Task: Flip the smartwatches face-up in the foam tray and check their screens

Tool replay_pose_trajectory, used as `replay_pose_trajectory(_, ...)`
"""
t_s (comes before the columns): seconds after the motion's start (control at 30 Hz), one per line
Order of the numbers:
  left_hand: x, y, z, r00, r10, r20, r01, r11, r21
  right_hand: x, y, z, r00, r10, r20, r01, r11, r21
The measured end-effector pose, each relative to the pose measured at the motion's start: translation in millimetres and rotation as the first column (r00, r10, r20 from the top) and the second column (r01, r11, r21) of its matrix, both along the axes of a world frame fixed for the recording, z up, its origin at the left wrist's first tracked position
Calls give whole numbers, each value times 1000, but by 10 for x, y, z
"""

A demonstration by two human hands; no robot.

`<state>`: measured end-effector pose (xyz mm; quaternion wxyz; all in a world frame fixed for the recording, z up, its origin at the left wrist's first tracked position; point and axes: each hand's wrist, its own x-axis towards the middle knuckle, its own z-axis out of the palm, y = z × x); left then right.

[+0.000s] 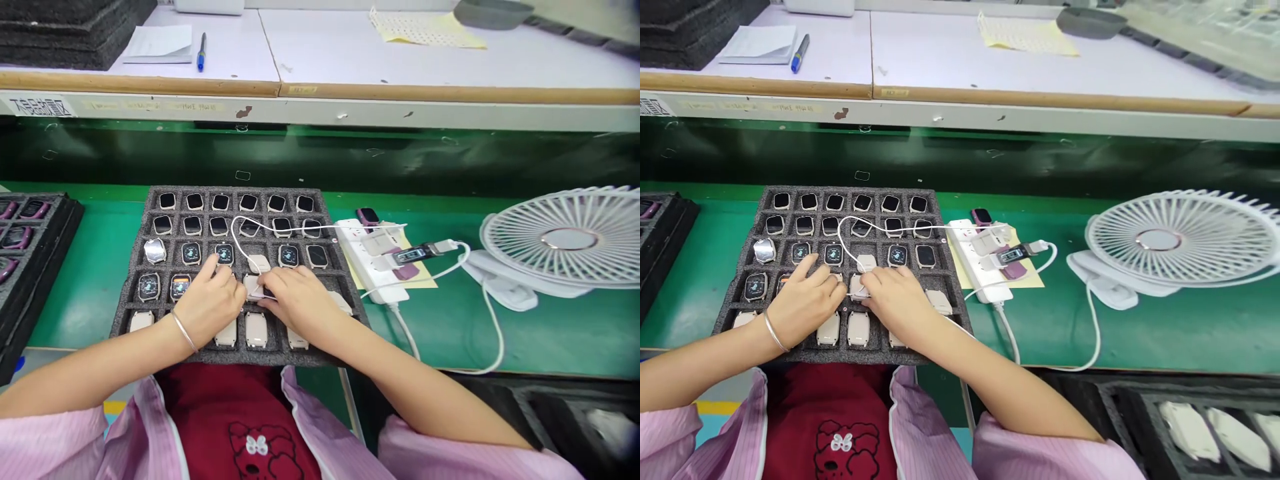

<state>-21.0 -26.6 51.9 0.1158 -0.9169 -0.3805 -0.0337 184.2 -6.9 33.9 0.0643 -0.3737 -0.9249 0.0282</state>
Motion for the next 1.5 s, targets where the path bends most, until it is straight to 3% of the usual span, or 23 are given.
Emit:
replay_pose_trajectory(0.2, -222, 174, 3, 974, 161, 161, -110, 951, -290, 134, -6, -95, 1000, 2, 2, -2, 999, -36)
replay_pose_trajectory(0.37, -438, 330, -71, 884, 337, 325, -82, 795, -602, 164, -6, -24, 998, 0, -69, -7, 996, -93)
replay_pose_trajectory(0.5, -456, 328, -146, 891, 355, 283, -48, 694, -718, 196, 42, 43, 989, -52, -140, 17, 970, -242)
replay_pose_trajectory(0.63, -437, 307, -165, 904, 340, 259, -68, 712, -699, 168, 84, -36, 992, -123, 24, 125, 988, -87)
replay_pose_trajectory(0.77, -449, 313, -160, 924, 269, 271, -16, 736, -676, 104, 63, -97, 989, -136, 66, 136, 991, 4)
replay_pose_trajectory(1.27, -476, 288, -229, 899, 310, 310, -18, 733, -680, 50, 35, -271, 980, -142, -140, 150, 988, 46)
replay_pose_trajectory(1.5, -457, 280, -224, 900, 329, 287, -55, 737, -674, 31, 32, -284, 981, -148, -126, 157, 986, 62)
